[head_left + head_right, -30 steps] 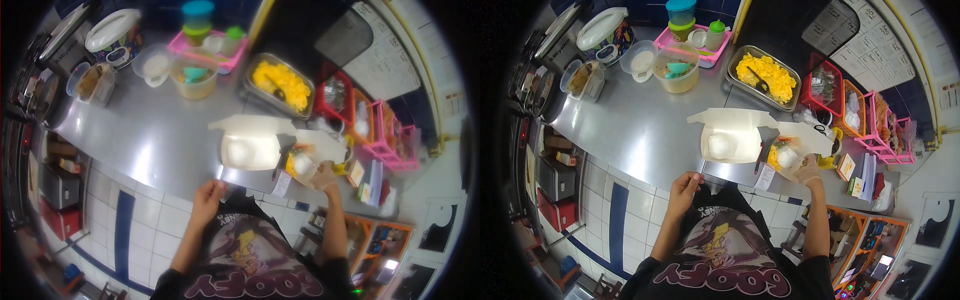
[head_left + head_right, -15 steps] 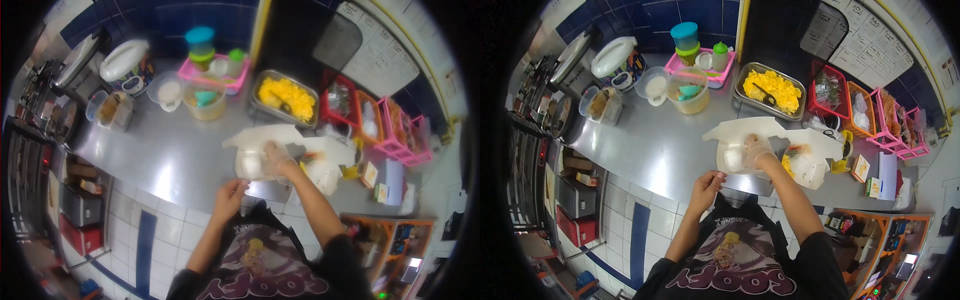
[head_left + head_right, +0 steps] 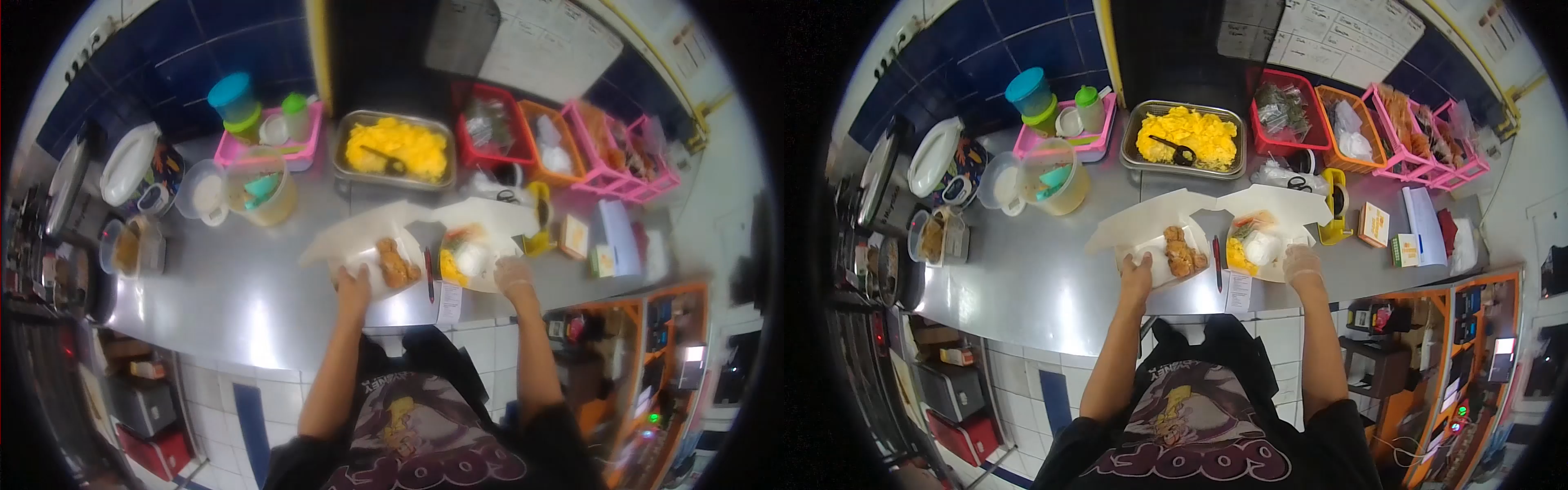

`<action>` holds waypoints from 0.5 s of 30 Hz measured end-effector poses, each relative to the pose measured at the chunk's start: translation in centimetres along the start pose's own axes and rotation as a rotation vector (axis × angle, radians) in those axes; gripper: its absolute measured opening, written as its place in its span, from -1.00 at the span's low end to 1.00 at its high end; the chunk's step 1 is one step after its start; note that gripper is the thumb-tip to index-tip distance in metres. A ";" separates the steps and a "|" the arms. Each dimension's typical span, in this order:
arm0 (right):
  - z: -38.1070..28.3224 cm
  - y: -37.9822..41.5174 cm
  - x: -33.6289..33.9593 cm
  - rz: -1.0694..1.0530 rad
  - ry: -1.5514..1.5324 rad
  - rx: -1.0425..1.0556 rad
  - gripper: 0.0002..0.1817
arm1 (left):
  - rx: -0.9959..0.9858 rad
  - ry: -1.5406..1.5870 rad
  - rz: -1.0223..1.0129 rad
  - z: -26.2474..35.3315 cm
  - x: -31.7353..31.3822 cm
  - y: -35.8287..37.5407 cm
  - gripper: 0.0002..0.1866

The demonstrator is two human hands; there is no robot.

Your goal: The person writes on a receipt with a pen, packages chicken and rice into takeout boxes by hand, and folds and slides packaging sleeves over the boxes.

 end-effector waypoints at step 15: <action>-2.3 -0.3 1.4 -0.087 -0.455 -0.225 -0.77 | 0.161 -0.010 0.031 4.2 -0.5 2.2 -0.31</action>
Point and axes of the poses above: each hand's wrist, its own y-axis away from the middle knuckle, its own x-axis out of the back of the hand, z = x × y, the point moved 2 cm from there along -y, towards the middle knuckle, and after that the axes turned 11 degrees about -z, right-handed, at the moved point
